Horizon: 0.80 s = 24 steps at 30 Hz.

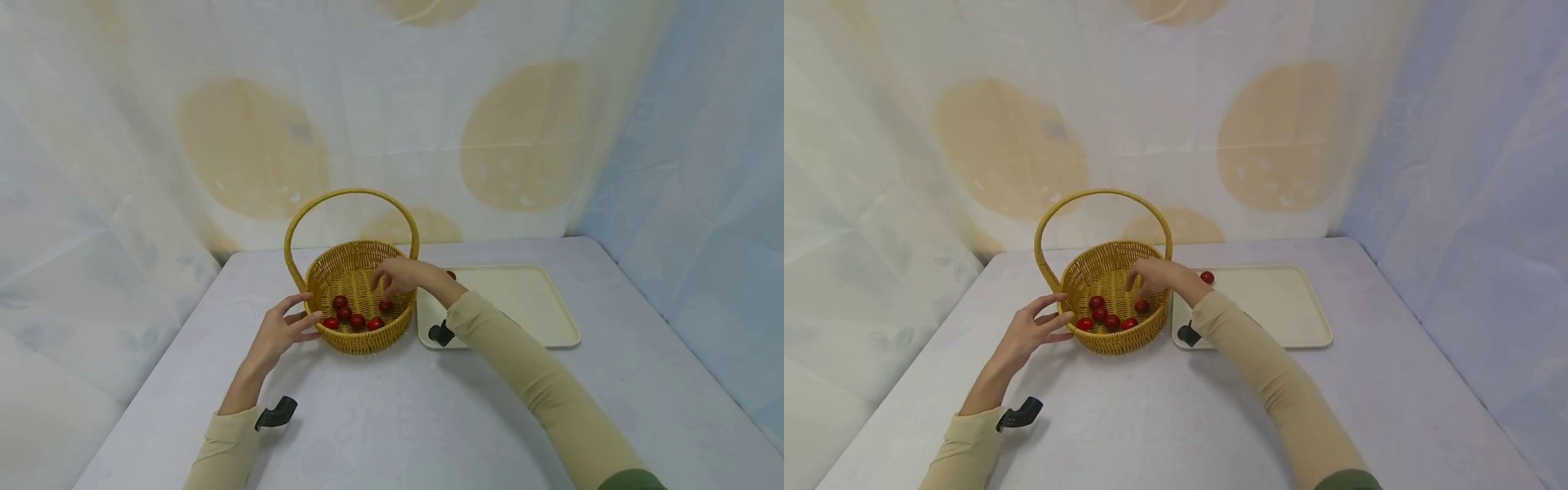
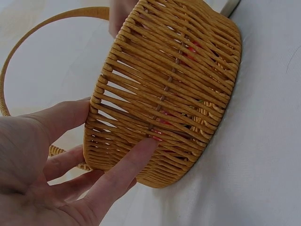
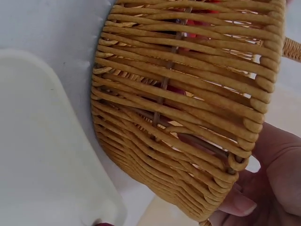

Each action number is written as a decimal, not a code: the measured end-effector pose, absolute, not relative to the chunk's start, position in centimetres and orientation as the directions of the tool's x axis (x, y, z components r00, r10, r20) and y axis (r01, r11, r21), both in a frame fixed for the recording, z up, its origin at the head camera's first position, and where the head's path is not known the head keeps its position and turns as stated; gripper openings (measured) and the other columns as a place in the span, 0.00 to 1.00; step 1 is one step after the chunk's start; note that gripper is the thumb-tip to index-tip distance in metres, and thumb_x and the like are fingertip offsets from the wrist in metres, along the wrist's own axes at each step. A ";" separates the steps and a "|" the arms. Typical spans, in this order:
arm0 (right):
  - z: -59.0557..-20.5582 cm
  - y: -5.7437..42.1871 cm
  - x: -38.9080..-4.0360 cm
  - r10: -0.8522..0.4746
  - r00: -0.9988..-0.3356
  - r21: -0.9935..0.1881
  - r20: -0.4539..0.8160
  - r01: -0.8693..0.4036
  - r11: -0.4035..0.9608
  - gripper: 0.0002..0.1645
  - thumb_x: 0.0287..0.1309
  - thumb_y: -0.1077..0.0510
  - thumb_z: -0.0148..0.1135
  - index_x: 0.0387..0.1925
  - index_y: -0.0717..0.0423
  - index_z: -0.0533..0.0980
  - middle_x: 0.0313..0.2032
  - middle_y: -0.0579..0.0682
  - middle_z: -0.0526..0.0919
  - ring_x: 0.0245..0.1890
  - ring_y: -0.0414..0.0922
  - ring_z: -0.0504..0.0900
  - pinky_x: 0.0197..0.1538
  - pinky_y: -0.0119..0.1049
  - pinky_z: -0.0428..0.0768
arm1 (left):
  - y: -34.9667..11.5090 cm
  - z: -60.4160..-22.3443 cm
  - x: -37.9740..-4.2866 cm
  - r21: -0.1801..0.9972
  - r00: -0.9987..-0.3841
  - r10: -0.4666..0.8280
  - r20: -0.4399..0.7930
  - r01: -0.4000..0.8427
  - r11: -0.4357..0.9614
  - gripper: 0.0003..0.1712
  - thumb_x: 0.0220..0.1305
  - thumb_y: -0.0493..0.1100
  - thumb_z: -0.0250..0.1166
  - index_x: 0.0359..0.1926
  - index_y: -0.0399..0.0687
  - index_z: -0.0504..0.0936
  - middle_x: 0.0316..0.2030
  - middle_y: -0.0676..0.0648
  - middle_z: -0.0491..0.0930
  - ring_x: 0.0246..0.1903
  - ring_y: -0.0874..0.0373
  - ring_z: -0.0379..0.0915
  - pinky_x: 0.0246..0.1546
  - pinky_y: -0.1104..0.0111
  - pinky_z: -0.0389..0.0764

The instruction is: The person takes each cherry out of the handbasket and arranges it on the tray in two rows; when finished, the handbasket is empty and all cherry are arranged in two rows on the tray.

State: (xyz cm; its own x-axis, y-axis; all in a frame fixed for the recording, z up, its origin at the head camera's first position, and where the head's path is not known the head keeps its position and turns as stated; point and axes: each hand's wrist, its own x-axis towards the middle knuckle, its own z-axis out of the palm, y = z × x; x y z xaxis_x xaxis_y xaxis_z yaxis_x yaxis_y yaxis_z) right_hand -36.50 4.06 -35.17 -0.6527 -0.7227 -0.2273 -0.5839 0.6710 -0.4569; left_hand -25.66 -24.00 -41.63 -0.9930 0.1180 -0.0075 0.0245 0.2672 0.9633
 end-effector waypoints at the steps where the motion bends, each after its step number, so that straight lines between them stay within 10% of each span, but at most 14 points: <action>1: -35.2 4.0 -36.6 -0.722 -0.648 -0.458 -0.242 -0.580 0.674 0.21 0.61 0.61 0.65 0.57 0.56 0.78 0.48 0.57 0.84 0.45 0.46 0.83 0.43 0.33 0.83 | -24.0 -41.6 -25.7 0.964 -0.993 0.118 -0.006 0.026 0.264 0.42 0.63 0.50 0.68 0.72 0.43 0.60 0.72 0.36 0.59 0.64 0.37 0.69 0.49 0.52 0.85; 24: -35.7 2.9 -36.9 -0.638 -0.649 -0.320 -0.414 -0.553 0.770 0.19 0.60 0.65 0.65 0.51 0.44 0.82 0.55 0.52 0.80 0.51 0.44 0.78 0.57 0.41 0.80 | -23.9 -41.8 -25.7 0.965 -0.992 0.126 -0.002 0.031 0.261 0.41 0.63 0.50 0.68 0.71 0.42 0.61 0.72 0.37 0.58 0.64 0.37 0.69 0.47 0.55 0.86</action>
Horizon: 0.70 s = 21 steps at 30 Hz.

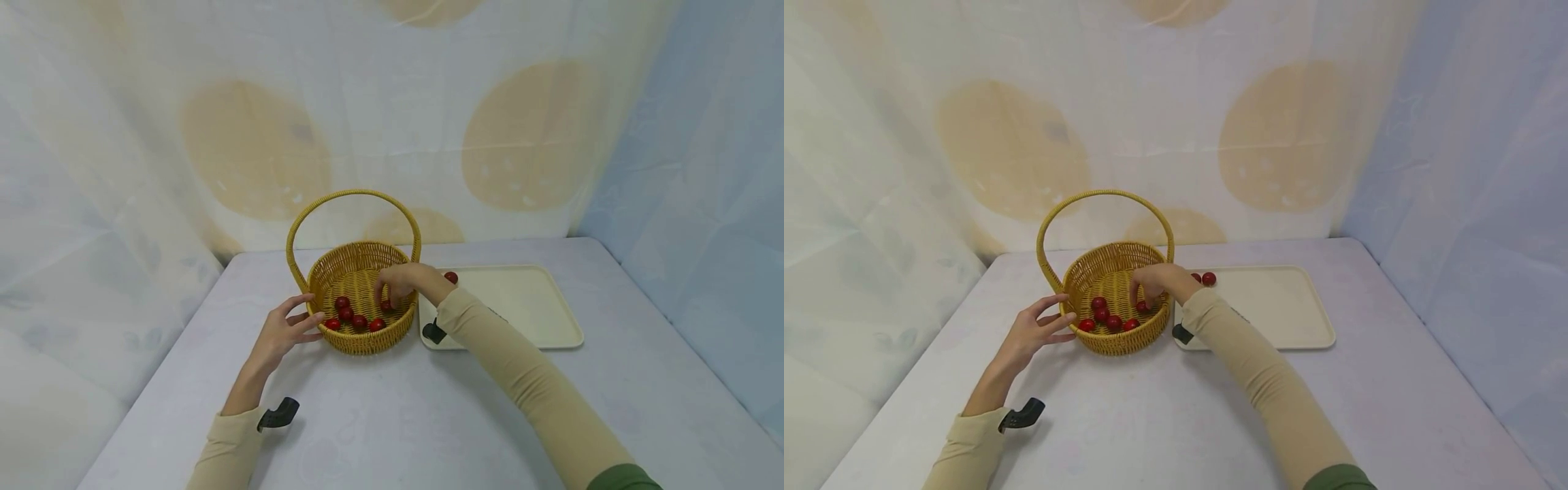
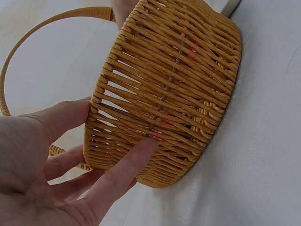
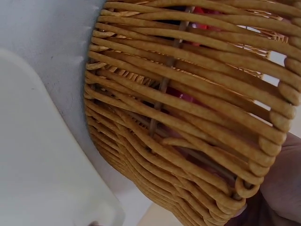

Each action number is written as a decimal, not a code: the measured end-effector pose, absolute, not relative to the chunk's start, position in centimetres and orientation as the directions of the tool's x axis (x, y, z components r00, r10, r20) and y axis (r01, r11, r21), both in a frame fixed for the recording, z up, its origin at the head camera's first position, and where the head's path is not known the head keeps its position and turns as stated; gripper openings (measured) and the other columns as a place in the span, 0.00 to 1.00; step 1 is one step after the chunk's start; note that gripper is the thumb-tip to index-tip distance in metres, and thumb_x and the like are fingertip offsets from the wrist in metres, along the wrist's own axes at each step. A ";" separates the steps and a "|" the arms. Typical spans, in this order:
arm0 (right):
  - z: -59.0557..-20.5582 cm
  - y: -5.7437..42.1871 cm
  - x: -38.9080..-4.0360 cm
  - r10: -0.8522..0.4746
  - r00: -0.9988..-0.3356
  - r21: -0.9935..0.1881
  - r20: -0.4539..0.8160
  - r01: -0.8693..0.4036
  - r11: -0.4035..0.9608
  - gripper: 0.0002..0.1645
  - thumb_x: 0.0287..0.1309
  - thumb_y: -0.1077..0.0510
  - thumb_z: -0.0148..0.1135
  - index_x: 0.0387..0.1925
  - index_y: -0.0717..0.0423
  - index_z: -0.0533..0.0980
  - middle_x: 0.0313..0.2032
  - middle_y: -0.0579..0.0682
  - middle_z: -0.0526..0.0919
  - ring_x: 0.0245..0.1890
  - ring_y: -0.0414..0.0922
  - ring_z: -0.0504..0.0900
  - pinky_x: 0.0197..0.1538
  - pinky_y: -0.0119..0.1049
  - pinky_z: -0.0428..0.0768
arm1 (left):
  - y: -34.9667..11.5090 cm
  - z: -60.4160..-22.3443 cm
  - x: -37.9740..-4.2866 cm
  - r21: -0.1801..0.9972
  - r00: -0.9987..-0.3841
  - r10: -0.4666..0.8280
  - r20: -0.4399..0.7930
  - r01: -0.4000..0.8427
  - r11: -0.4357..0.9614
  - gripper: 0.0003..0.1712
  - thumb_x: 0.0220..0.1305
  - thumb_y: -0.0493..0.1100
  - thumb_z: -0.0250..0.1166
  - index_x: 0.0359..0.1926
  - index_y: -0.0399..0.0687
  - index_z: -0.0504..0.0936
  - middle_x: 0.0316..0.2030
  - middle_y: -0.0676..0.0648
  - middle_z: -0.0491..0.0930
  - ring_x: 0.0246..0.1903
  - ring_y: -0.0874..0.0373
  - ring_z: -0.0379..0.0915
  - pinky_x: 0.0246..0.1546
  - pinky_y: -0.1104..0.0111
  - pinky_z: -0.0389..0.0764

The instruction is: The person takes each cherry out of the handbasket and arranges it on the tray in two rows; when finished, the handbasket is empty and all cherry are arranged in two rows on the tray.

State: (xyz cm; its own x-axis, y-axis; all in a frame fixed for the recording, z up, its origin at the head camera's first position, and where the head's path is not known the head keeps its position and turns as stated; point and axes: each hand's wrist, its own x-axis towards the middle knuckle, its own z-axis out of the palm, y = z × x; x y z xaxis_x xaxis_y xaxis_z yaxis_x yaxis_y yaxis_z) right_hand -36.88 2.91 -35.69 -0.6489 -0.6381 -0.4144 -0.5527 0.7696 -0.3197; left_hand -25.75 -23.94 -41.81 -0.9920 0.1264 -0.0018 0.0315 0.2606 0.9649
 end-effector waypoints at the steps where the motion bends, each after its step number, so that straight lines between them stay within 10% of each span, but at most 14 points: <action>1: -35.7 2.9 -36.9 -0.636 -0.650 -0.319 -0.415 -0.551 0.771 0.19 0.60 0.65 0.65 0.51 0.44 0.82 0.54 0.52 0.81 0.51 0.44 0.78 0.57 0.41 0.80 | -23.9 -41.8 -25.7 0.965 -0.992 0.126 -0.002 0.031 0.261 0.41 0.63 0.50 0.68 0.71 0.42 0.61 0.72 0.37 0.58 0.64 0.37 0.69 0.47 0.55 0.86; 21: -35.3 3.1 -36.9 -0.708 -0.625 -0.353 -0.329 -0.614 0.706 0.18 0.62 0.63 0.64 0.53 0.50 0.80 0.50 0.53 0.83 0.48 0.45 0.83 0.47 0.34 0.84 | -24.0 -41.8 -25.7 0.966 -0.993 0.120 -0.005 0.027 0.257 0.42 0.62 0.50 0.69 0.71 0.43 0.61 0.73 0.38 0.56 0.65 0.37 0.68 0.47 0.55 0.87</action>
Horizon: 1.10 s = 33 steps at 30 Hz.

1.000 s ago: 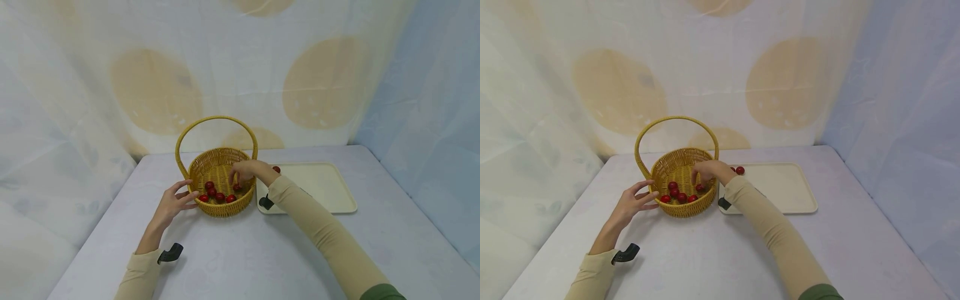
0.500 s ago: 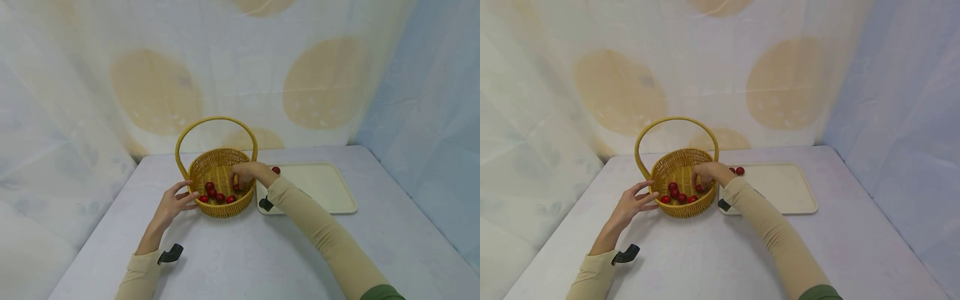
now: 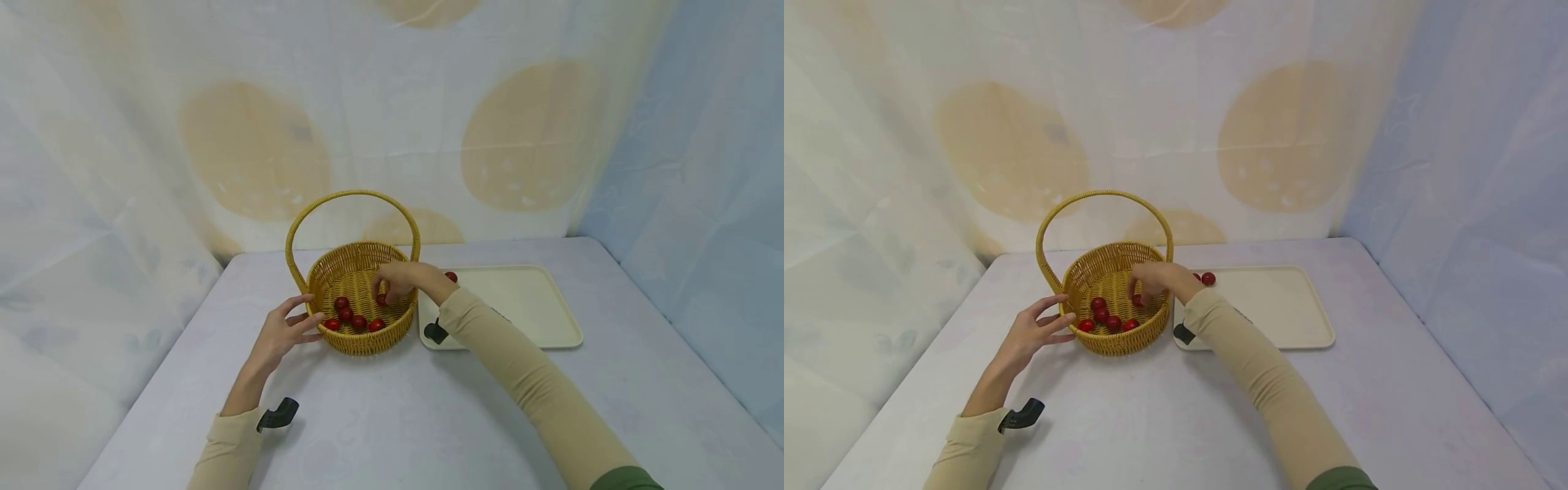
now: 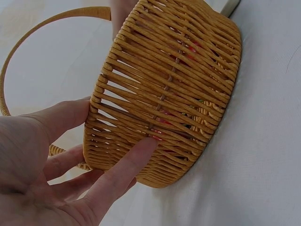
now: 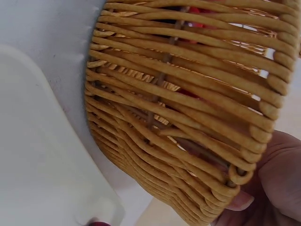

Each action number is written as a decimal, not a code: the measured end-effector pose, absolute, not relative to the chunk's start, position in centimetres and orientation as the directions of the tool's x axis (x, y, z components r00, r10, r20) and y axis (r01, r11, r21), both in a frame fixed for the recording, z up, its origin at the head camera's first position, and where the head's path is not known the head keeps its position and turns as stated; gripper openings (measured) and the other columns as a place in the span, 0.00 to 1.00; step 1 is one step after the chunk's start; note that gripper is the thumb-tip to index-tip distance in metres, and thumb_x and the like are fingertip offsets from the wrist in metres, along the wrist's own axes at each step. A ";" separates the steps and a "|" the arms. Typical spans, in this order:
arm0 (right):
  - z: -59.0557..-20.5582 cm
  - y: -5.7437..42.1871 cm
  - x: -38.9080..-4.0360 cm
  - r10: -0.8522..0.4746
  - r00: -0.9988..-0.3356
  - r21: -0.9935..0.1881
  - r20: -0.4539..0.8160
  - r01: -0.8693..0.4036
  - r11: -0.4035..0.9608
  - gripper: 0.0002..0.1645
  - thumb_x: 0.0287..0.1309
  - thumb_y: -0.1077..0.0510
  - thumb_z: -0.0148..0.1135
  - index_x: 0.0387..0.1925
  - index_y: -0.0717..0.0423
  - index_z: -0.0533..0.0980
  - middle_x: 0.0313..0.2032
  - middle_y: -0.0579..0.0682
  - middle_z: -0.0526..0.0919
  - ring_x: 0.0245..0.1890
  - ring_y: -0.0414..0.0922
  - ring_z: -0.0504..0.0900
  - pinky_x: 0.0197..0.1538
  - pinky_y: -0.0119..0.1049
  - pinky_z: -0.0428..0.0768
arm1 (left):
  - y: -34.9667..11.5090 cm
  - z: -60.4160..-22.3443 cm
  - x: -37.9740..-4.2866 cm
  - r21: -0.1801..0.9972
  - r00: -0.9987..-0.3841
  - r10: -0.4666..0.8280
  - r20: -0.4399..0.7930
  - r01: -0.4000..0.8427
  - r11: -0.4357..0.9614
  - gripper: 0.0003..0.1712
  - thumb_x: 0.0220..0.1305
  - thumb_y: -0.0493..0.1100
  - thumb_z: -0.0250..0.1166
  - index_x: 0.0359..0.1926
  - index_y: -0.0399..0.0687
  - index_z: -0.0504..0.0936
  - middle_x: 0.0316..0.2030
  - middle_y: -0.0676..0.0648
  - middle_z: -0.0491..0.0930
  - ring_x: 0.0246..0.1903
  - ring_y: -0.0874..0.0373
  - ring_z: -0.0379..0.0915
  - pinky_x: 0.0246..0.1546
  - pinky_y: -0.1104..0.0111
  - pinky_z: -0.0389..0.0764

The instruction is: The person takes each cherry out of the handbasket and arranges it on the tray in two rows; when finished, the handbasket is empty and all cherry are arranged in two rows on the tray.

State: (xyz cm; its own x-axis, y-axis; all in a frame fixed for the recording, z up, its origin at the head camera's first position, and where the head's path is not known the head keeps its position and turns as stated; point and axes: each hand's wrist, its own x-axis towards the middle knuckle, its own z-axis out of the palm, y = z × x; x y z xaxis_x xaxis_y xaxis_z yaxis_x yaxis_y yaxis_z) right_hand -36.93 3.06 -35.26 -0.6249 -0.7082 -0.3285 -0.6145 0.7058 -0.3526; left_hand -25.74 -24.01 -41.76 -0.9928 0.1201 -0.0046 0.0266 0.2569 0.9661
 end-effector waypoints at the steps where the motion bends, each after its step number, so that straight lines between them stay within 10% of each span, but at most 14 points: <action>1: -35.2 3.0 -36.9 -0.715 -0.622 -0.356 -0.319 -0.621 0.699 0.18 0.62 0.63 0.64 0.54 0.51 0.80 0.51 0.53 0.83 0.48 0.46 0.83 0.46 0.34 0.84 | -24.0 -41.8 -25.8 0.966 -0.993 0.120 -0.005 0.027 0.258 0.42 0.62 0.50 0.69 0.71 0.43 0.61 0.74 0.38 0.56 0.65 0.37 0.68 0.47 0.55 0.86; 33: -33.7 6.2 -35.2 -0.761 -0.648 -0.461 -0.043 -0.663 0.590 0.16 0.66 0.50 0.62 0.52 0.51 0.79 0.48 0.49 0.84 0.45 0.43 0.85 0.48 0.37 0.84 | -24.2 -41.7 -25.8 0.961 -0.993 0.114 -0.009 0.024 0.277 0.41 0.63 0.51 0.68 0.71 0.43 0.61 0.73 0.38 0.58 0.64 0.37 0.70 0.49 0.52 0.85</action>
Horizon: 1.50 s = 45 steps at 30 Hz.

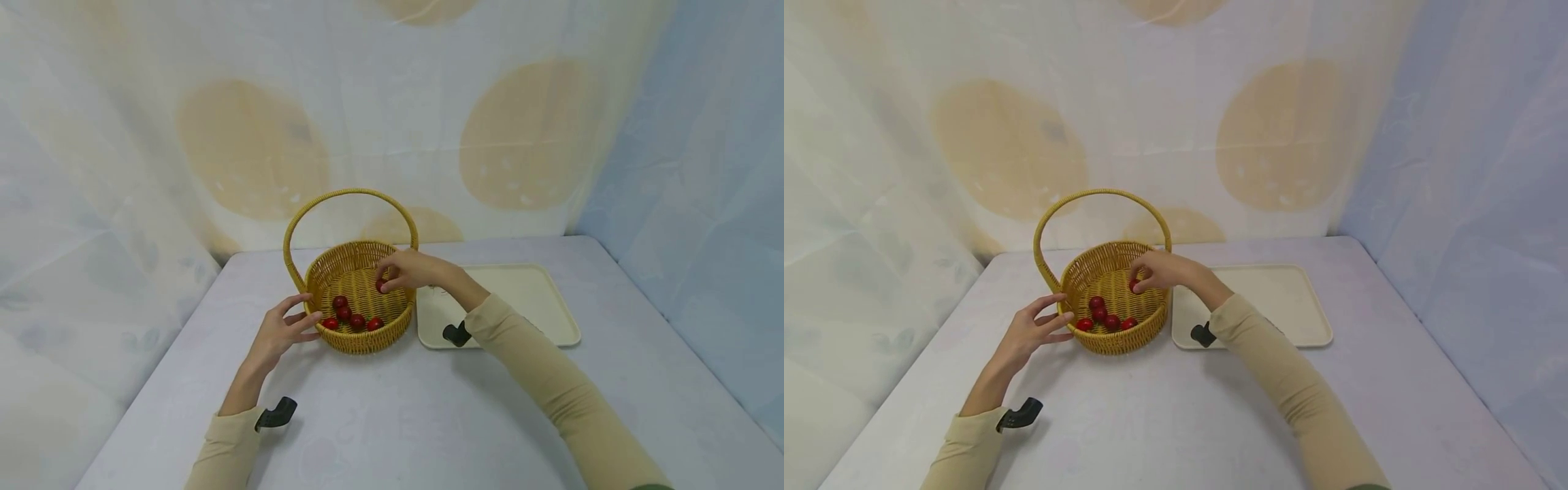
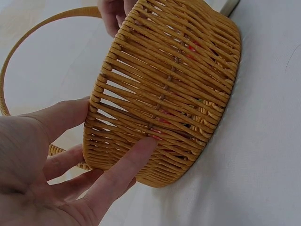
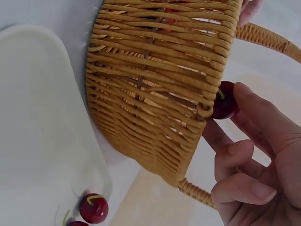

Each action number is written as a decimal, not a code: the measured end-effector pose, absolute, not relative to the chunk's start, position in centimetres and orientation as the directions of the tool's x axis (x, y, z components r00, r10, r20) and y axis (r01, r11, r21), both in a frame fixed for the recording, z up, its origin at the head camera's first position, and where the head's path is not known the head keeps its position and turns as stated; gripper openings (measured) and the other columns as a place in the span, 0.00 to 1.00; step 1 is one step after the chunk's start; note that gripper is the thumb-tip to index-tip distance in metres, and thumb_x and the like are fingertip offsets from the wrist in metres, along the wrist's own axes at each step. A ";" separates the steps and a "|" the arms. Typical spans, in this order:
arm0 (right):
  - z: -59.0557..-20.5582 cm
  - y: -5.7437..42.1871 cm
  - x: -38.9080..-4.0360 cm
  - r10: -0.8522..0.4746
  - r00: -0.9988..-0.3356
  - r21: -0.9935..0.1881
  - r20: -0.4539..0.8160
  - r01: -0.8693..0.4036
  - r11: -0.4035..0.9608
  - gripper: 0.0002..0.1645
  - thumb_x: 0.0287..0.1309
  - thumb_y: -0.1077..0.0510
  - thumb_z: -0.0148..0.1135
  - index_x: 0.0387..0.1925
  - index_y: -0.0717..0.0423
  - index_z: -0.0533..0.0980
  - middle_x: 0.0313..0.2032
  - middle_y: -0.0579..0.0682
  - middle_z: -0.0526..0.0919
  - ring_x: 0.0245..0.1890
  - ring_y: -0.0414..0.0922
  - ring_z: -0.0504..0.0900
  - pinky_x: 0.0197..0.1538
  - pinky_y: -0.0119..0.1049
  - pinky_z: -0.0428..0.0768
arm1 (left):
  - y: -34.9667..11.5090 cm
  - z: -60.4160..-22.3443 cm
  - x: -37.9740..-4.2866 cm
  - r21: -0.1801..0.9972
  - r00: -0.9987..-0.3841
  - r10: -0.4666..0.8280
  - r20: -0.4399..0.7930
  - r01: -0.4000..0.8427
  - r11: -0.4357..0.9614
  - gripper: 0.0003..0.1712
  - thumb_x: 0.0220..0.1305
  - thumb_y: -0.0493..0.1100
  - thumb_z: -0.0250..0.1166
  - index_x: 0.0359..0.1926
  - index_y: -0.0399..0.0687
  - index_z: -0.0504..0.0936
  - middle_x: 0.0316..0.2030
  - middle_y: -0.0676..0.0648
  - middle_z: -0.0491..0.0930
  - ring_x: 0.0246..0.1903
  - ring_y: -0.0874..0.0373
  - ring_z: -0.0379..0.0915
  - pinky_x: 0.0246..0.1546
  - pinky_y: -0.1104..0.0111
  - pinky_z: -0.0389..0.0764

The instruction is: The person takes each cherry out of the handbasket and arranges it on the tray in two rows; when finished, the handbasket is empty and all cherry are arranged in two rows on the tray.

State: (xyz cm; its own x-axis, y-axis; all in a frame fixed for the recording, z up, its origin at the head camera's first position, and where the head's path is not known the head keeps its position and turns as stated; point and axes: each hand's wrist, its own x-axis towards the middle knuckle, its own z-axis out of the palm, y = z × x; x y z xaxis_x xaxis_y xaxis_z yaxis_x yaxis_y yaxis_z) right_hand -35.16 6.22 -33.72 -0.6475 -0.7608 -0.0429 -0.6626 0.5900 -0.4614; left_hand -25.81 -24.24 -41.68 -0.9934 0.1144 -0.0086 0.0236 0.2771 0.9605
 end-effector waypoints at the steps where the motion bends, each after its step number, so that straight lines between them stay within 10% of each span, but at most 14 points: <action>1: -33.6 6.4 -35.0 -0.761 -0.648 -0.462 -0.037 -0.664 0.588 0.17 0.66 0.50 0.62 0.52 0.51 0.79 0.47 0.49 0.84 0.45 0.43 0.85 0.48 0.37 0.84 | -24.3 -41.7 -25.8 0.961 -0.993 0.114 -0.009 0.023 0.277 0.41 0.63 0.51 0.68 0.71 0.43 0.61 0.73 0.37 0.58 0.64 0.37 0.70 0.49 0.52 0.85; 13: -32.4 9.5 -34.5 -0.760 -0.649 -0.468 0.030 -0.681 0.563 0.19 0.65 0.49 0.62 0.54 0.51 0.79 0.46 0.49 0.86 0.43 0.44 0.84 0.43 0.37 0.84 | -24.3 -41.4 -25.4 0.962 -0.994 0.107 -0.015 0.015 0.274 0.42 0.63 0.51 0.68 0.72 0.45 0.61 0.72 0.37 0.59 0.63 0.37 0.71 0.47 0.54 0.86; 20: -31.9 11.4 -34.0 -0.718 -0.696 -0.531 -0.007 -0.606 0.593 0.19 0.65 0.50 0.62 0.54 0.52 0.78 0.43 0.55 0.86 0.24 0.41 0.84 0.31 0.41 0.85 | -24.2 -41.1 -25.2 0.963 -0.992 0.124 -0.005 0.029 0.268 0.42 0.63 0.50 0.68 0.72 0.43 0.60 0.72 0.35 0.60 0.62 0.37 0.71 0.48 0.53 0.86; 45: -34.2 18.5 -35.6 -0.597 -0.800 -0.543 -0.060 -0.476 0.692 0.21 0.65 0.51 0.63 0.56 0.55 0.77 0.48 0.61 0.84 0.25 0.45 0.80 0.34 0.46 0.86 | -24.1 -41.0 -25.0 0.963 -0.993 0.119 -0.009 0.024 0.267 0.42 0.63 0.50 0.68 0.72 0.43 0.60 0.72 0.36 0.59 0.63 0.37 0.70 0.49 0.50 0.84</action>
State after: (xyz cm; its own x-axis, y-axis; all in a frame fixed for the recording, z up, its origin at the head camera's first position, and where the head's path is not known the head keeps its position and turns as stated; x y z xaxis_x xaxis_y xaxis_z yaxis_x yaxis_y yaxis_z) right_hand -35.60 18.50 -34.17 -0.7999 -0.5972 -0.0596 -0.4759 0.6916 -0.5433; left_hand -25.01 -24.12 -40.99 -0.9928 0.1194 -0.0087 0.0237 0.2671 0.9634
